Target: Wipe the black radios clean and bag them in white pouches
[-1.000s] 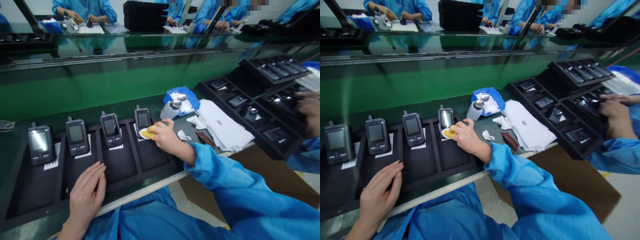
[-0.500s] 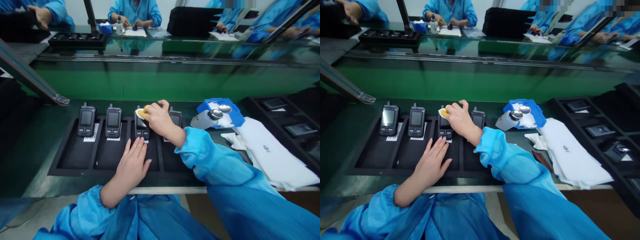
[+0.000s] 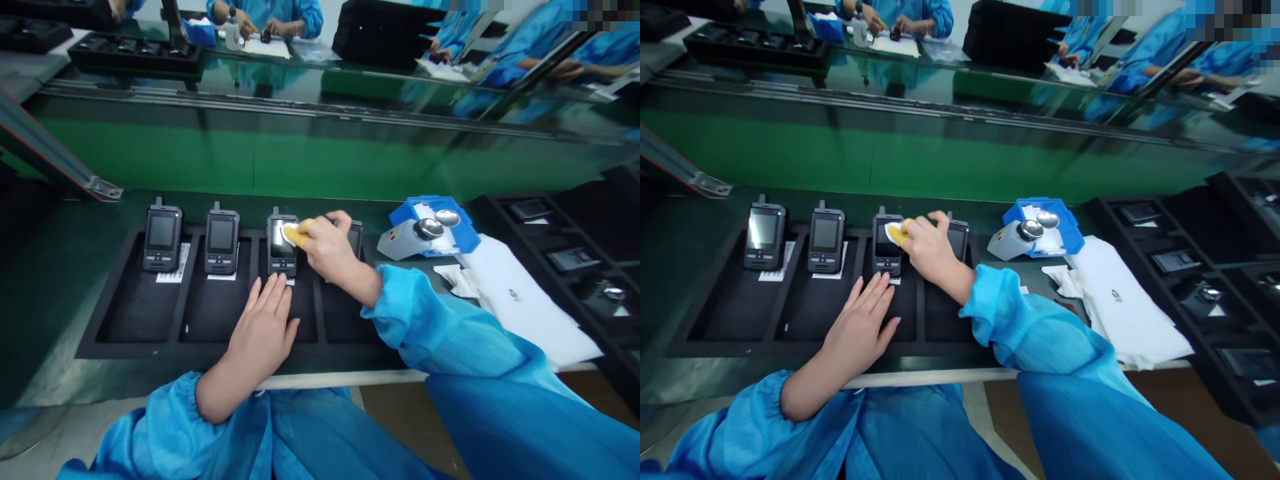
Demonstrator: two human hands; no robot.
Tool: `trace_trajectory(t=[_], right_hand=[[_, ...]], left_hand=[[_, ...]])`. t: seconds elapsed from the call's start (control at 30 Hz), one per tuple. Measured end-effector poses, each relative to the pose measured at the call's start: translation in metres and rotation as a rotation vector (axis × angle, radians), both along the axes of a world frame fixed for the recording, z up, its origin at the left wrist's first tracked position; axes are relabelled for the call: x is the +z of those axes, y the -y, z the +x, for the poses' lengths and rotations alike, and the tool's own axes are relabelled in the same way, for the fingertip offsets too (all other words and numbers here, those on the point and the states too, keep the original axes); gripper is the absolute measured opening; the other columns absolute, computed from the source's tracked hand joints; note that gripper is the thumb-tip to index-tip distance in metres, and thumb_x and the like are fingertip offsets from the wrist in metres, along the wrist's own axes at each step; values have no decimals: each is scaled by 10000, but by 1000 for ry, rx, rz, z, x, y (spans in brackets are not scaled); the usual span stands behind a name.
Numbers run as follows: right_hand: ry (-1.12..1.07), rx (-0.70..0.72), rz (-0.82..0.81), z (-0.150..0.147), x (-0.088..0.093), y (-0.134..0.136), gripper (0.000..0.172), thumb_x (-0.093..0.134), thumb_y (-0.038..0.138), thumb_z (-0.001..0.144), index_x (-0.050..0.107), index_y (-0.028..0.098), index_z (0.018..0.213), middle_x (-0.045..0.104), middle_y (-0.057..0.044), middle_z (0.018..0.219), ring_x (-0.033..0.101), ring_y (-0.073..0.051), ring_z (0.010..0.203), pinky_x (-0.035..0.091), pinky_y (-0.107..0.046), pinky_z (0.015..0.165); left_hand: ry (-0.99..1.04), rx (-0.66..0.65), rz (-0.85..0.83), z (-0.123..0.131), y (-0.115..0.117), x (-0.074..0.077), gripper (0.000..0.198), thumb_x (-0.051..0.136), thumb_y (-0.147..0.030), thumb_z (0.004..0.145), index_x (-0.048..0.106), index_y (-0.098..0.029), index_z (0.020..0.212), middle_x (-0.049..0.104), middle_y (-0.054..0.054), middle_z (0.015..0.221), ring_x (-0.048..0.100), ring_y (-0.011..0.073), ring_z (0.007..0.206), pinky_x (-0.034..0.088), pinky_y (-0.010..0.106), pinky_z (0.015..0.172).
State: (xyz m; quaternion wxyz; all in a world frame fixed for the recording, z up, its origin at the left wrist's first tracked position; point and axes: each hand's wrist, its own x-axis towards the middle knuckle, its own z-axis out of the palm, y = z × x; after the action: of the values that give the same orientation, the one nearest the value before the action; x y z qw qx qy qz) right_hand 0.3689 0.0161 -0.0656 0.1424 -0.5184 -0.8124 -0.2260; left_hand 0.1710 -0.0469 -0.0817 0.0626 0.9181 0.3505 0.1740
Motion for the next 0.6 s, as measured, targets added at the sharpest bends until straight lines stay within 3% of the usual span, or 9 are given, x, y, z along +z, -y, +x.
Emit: trace_trajectory(t=[0.13, 0.23, 0.43, 0.6], right_hand=[[2, 116, -50, -6, -5, 33, 280, 468, 64, 846, 701, 213, 889, 676, -5, 866, 492, -137, 809, 175, -379, 883], [-20, 123, -90, -11, 3, 41, 290, 484, 52, 803, 698, 224, 894, 672, -5, 875, 501, -137, 809, 183, -380, 879], [-92, 41, -56, -54, 27, -9, 389, 451, 36, 808, 694, 274, 997, 651, -15, 911, 496, -154, 857, 166, -401, 870], [-69, 47, -161, -97, 28, -53, 310, 440, 76, 882, 705, 228, 933, 641, -32, 921, 466, -160, 874, 133, -410, 895]], left_hand=[[35, 4, -21, 2, 0, -2, 400, 425, -232, 892, 549, -38, 1219, 526, 211, 1351, 454, 301, 1302, 363, 519, 1086], [109, 9, -19, -1, 0, 1, 358, 428, -225, 891, 581, -51, 1164, 553, 211, 1322, 479, 287, 1283, 382, 496, 1077], [139, 138, 28, -35, -4, 9, 327, 399, -222, 909, 606, -77, 1118, 558, 189, 1325, 489, 296, 1274, 389, 533, 1064], [35, 253, 59, -65, -16, 6, 373, 422, -244, 908, 565, -47, 1190, 543, 205, 1334, 489, 328, 1268, 369, 578, 1062]])
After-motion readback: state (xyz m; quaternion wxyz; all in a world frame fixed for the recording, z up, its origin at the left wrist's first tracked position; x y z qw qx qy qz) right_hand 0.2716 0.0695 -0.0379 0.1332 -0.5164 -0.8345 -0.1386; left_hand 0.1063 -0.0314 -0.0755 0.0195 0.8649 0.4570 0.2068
